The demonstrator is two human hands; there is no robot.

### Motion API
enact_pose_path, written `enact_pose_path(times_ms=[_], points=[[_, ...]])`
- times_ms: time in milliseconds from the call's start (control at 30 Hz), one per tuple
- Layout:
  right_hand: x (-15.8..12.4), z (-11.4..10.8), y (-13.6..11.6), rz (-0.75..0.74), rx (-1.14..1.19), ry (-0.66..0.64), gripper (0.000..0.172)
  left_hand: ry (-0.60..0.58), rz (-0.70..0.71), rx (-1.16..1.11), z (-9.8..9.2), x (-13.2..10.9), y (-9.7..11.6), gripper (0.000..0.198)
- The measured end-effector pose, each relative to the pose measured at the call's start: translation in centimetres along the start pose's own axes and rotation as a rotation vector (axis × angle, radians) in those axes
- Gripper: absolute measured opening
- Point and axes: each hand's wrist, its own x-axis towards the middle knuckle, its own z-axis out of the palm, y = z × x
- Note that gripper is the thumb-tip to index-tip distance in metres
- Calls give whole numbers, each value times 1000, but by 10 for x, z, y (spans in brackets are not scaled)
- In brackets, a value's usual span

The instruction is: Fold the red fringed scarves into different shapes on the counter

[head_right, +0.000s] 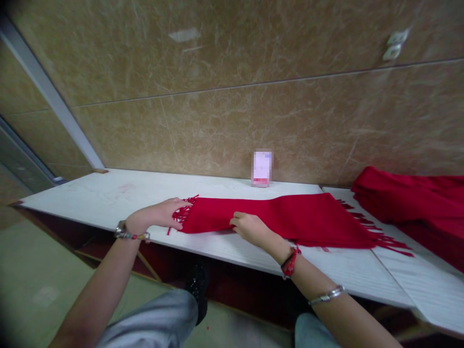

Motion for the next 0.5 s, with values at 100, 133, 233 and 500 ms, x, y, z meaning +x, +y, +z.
enact_pose_path(times_ms=[100, 133, 233, 500], points=[[1, 2, -1, 65, -1, 57, 16, -22, 121, 47, 14, 12, 41, 59], [2, 2, 0, 86, 4, 78, 15, -30, 136, 79, 20, 17, 49, 52], [2, 3, 2, 85, 16, 110, 13, 40, 132, 175, 36, 27, 49, 38], [-15, 14, -2, -72, -104, 143, 20, 126, 200, 301, 28, 23, 11, 15]])
